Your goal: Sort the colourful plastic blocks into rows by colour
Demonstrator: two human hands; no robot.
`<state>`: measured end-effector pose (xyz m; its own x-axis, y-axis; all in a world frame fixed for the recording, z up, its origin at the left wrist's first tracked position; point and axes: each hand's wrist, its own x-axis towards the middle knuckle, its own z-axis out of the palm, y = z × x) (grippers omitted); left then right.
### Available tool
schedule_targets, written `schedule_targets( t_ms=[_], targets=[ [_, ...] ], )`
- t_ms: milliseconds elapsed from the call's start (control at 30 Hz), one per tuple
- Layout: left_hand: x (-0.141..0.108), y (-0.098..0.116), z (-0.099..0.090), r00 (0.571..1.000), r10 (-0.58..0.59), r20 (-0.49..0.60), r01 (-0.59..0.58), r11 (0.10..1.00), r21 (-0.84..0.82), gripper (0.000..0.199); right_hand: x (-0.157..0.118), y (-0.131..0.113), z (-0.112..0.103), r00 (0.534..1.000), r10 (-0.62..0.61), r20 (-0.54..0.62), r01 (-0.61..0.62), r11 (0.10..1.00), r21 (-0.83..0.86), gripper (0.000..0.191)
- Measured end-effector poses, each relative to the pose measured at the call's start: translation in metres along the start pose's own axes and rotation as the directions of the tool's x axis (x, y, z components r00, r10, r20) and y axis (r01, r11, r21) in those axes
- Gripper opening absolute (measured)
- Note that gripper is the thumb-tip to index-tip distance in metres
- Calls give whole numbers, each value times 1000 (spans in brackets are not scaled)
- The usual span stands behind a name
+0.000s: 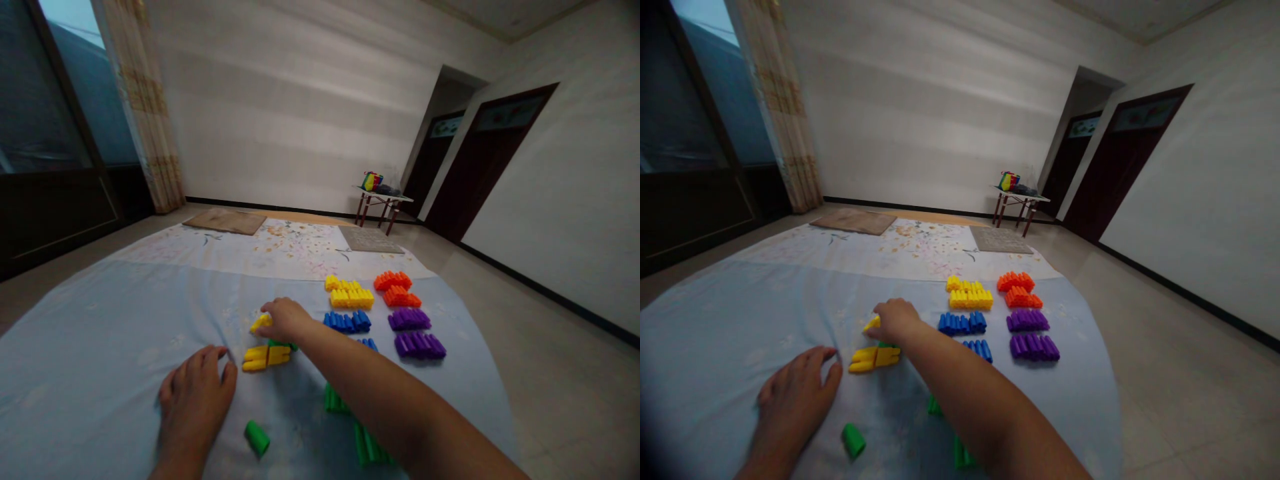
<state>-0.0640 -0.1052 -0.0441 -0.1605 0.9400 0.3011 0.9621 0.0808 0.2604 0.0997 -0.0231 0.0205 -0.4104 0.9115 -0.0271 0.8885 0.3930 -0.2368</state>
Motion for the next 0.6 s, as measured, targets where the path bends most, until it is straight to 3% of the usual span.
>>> schedule_targets(
  t_ms=[133,233,300,400,500,600],
  targets=[
    [3,-6,6,1000,6,10,-6,1000,-5,39,13,-7,10,999,6,52,-1,996,-87,51],
    [4,-11,13,1000,25,-10,-25,1000,2,42,12,12,-3,999,-39,-15,38,998,-47,55],
    [5,-15,17,999,29,-16,-29,1000,6,43,7,37,-21,994,-18,-105,18,1000,-4,57],
    [6,-18,22,1000,21,2,-21,1000,-11,43,-1,88,-51,957,184,-226,-166,981,96,60],
    [5,-17,22,1000,10,14,-10,1000,-21,42,-8,139,-70,913,320,-254,-302,947,108,59],
    [5,-15,20,1000,9,5,-9,1000,-10,43,-13,176,-73,879,417,-231,-403,909,106,59]
  ],
)
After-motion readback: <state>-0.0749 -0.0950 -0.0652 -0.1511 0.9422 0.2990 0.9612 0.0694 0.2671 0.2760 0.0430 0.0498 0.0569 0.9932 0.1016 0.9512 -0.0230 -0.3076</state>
